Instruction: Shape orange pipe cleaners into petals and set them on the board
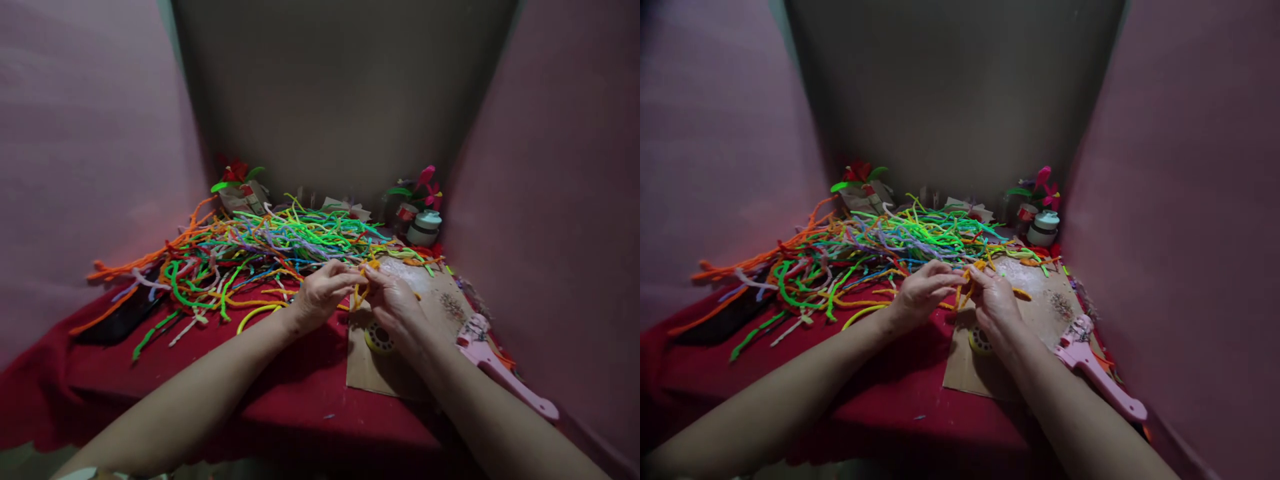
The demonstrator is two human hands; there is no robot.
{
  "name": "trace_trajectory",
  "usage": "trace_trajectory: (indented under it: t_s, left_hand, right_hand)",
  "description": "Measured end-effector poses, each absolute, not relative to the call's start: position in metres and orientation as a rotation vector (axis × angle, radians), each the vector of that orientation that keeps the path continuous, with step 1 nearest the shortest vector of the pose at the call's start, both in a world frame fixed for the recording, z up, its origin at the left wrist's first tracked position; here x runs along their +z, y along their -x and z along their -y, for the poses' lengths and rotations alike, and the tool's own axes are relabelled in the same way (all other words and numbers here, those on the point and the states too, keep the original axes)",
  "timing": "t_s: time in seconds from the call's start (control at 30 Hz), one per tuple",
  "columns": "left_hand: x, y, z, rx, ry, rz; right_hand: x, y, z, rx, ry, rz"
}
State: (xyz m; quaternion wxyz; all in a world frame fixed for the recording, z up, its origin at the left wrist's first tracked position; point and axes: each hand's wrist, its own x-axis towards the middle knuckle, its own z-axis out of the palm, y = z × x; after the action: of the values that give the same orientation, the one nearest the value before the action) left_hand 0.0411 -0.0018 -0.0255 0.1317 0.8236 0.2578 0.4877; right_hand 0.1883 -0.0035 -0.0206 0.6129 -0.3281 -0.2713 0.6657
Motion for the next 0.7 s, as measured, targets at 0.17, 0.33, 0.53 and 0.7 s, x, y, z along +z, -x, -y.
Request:
trace_trajectory:
  t_s: [0.17, 0.33, 0.53, 0.7]
  left_hand:
    - [-0.028, -0.032, 0.002, 1.096, -2.930, -0.594]
    - [-0.021, -0.027, 0.002, 0.950, -2.988, -0.489]
    - [-0.006, -0.029, 0.006, 0.734, -2.874, -0.582]
    - [0.001, -0.022, 0.006, 0.785, -2.680, -0.648]
  right_hand:
    - [-0.021, -0.190, 0.005, 1.604, 0.776, 0.656]
    - [-0.026, -0.192, 0.002, 1.637, 0.819, 0.662]
    - [-0.030, -0.191, 0.004, 1.644, 0.810, 0.746]
    - [-0.024, -0.189, 0.011, 1.676, 0.839, 0.813]
